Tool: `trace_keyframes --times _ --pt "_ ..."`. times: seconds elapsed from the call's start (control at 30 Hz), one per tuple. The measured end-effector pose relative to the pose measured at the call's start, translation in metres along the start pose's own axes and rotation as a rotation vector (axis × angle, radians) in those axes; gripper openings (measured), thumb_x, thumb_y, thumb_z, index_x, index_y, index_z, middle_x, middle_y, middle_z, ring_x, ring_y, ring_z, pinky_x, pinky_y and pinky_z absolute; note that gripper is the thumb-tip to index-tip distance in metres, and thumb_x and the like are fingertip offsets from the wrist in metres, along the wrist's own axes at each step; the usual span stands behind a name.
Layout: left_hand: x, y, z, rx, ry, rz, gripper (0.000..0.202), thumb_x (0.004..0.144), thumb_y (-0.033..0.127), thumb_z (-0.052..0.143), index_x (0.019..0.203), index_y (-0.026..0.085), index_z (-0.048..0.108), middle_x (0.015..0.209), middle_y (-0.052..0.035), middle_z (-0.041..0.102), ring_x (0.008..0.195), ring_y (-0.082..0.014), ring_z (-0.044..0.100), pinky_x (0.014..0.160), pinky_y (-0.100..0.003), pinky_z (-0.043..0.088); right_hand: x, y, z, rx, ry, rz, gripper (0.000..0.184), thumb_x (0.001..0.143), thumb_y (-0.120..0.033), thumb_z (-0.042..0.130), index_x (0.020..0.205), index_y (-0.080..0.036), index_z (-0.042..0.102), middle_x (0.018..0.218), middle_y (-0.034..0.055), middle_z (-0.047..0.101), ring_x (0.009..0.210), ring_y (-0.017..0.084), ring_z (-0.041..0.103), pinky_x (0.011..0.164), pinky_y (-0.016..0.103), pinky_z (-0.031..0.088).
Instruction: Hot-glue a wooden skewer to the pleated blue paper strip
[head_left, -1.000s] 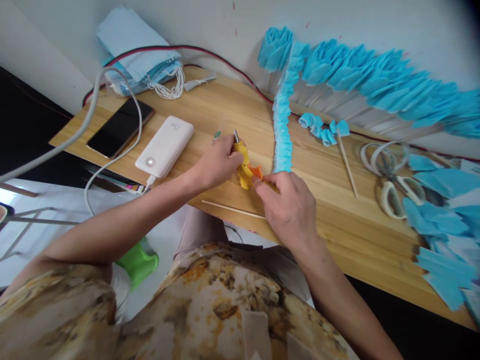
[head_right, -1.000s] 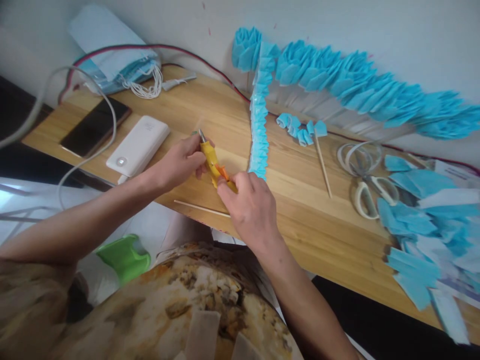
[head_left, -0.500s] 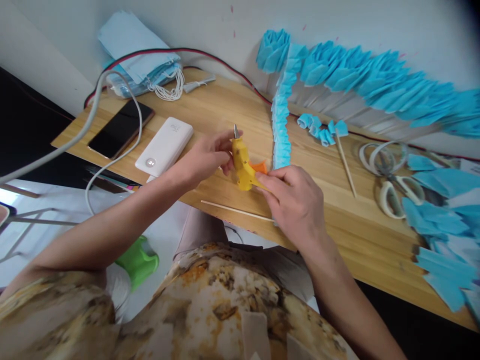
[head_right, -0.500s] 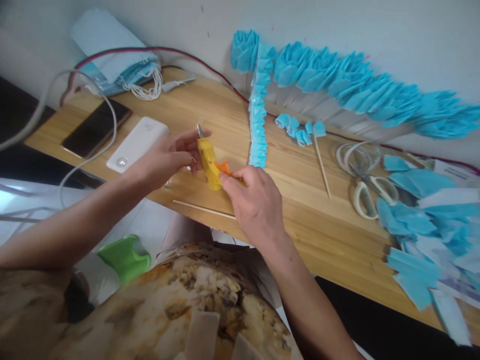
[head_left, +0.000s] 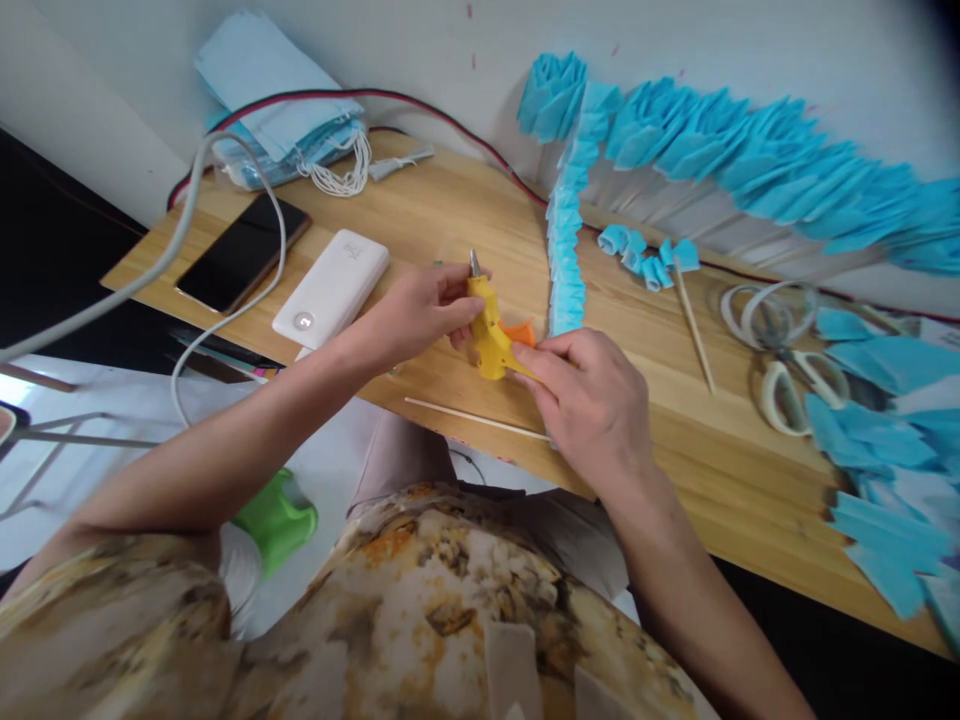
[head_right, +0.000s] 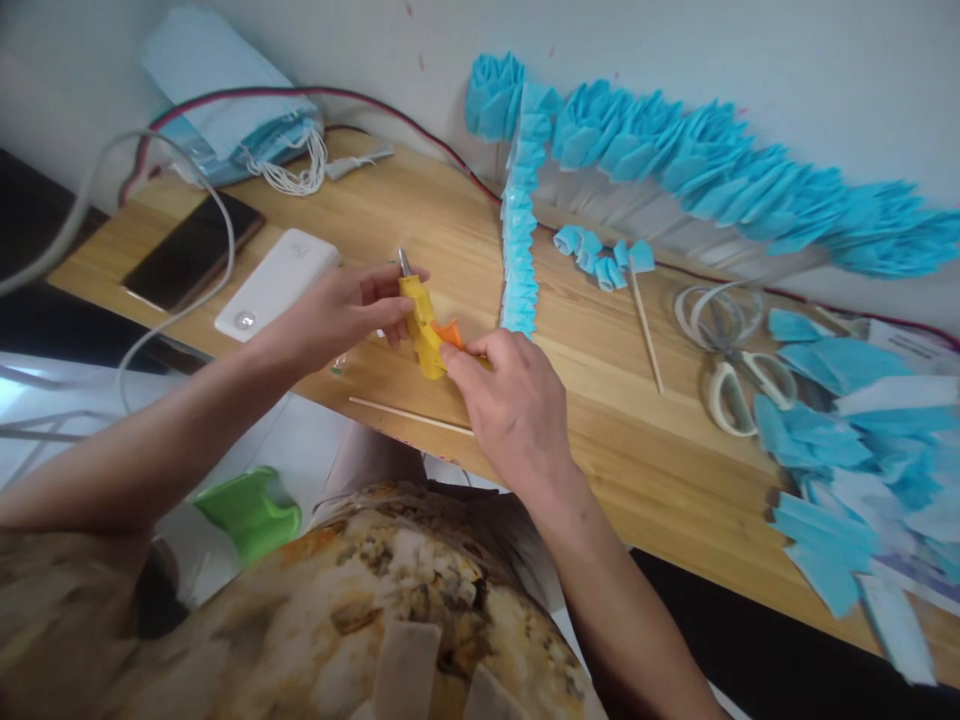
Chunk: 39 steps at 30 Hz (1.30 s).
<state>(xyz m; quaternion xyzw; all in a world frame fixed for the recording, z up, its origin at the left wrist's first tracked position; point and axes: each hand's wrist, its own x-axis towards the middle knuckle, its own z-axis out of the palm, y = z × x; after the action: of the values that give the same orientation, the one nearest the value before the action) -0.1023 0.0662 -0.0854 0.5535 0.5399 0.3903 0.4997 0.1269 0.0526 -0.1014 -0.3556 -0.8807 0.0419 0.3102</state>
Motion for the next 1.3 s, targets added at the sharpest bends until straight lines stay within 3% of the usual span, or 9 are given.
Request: trace_keyframes --times 0.2,0.43,0.57,0.7,0.83,0.93,1.03,1.17,1.3 --pt "0.0 -0.002 0.007 0.154 0.054 0.034 0.029 0.083 0.002 0.049 0.106 0.013 0.064 0.068 0.0037 0.06 0.057 -0.0104 0.058 0.058 -0.023 0.047 0.004 -0.006 -0.001 -0.053 -0.074 -0.014 0.026 0.103 -0.025 0.055 0.098 -0.025 0.081 0.086 0.0061 0.07 0.078 0.02 0.057 0.067 0.034 0.039" --pt "0.005 -0.009 0.017 0.243 0.184 0.028 0.034 0.079 0.001 0.05 0.108 0.013 0.063 0.071 0.0018 0.058 0.068 -0.0146 0.057 0.071 -0.029 0.048 0.005 -0.014 0.005 -0.202 -0.107 -0.073 0.027 0.102 -0.02 0.053 0.1 -0.025 0.079 0.086 0.0062 0.069 0.076 0.02 0.055 0.065 0.034 0.038" --pt "-0.001 -0.005 0.018 -0.051 0.215 -0.063 0.04 0.08 0.003 0.054 0.119 0.011 0.063 0.079 0.0001 0.064 0.069 -0.0137 0.06 0.074 -0.03 0.052 0.004 -0.013 0.004 -0.166 -0.054 0.004 0.024 0.101 -0.021 0.056 0.1 -0.025 0.079 0.089 0.0059 0.071 0.079 0.02 0.059 0.066 0.034 0.041" --pt "-0.027 0.005 0.01 -0.532 0.293 -0.145 0.064 0.085 0.012 0.063 0.147 0.011 0.047 0.119 -0.0116 0.074 0.089 -0.0155 0.071 0.089 -0.034 0.058 0.004 0.003 -0.007 -0.069 0.127 0.087 0.016 0.097 -0.024 0.067 0.108 -0.026 0.079 0.09 0.0049 0.073 0.082 0.022 0.066 0.07 0.036 0.049" --pt "-0.048 0.012 0.0 -0.542 0.365 -0.091 0.059 0.085 0.014 0.071 0.142 0.011 0.057 0.131 -0.0155 0.072 0.091 -0.0153 0.072 0.083 -0.03 0.058 0.004 0.027 -0.017 0.114 0.295 0.174 0.018 0.09 -0.026 0.077 0.108 -0.028 0.077 0.096 0.0035 0.077 0.088 0.024 0.073 0.079 0.041 0.057" --pt "-0.049 0.013 -0.001 -0.534 0.312 -0.077 0.042 0.087 0.024 0.076 0.127 0.011 0.07 0.121 -0.0139 0.077 0.082 -0.0137 0.07 0.075 -0.028 0.057 0.002 0.04 -0.021 0.14 0.379 0.223 0.021 0.087 -0.029 0.082 0.108 -0.03 0.076 0.097 0.0028 0.077 0.091 0.026 0.074 0.081 0.043 0.06" --pt "-0.045 0.011 -0.001 -0.514 0.237 -0.1 0.033 0.086 0.035 0.078 0.11 0.012 0.077 0.094 -0.0092 0.08 0.064 -0.0107 0.063 0.059 -0.024 0.05 -0.003 0.045 -0.025 0.143 0.444 0.242 0.025 0.086 -0.029 0.083 0.11 -0.031 0.076 0.099 0.0034 0.077 0.092 0.027 0.075 0.082 0.045 0.06" --pt "-0.04 0.008 -0.001 -0.379 0.175 -0.124 0.034 0.09 0.049 0.073 0.083 0.017 0.076 0.05 0.0008 0.06 0.043 -0.0079 0.042 0.044 -0.023 0.029 -0.013 0.044 -0.031 0.127 0.445 0.194 0.024 0.086 -0.026 0.082 0.108 -0.031 0.076 0.097 0.0048 0.077 0.09 0.027 0.074 0.078 0.045 0.06" --pt "-0.036 0.009 0.004 -0.271 0.204 -0.058 0.052 0.095 0.058 0.063 0.06 0.02 0.064 0.04 0.0017 0.044 0.041 -0.0093 0.034 0.044 -0.027 0.023 -0.024 0.045 -0.032 0.133 0.414 0.181 0.019 0.087 -0.029 0.081 0.106 -0.028 0.076 0.093 0.0052 0.077 0.085 0.026 0.074 0.072 0.043 0.06"
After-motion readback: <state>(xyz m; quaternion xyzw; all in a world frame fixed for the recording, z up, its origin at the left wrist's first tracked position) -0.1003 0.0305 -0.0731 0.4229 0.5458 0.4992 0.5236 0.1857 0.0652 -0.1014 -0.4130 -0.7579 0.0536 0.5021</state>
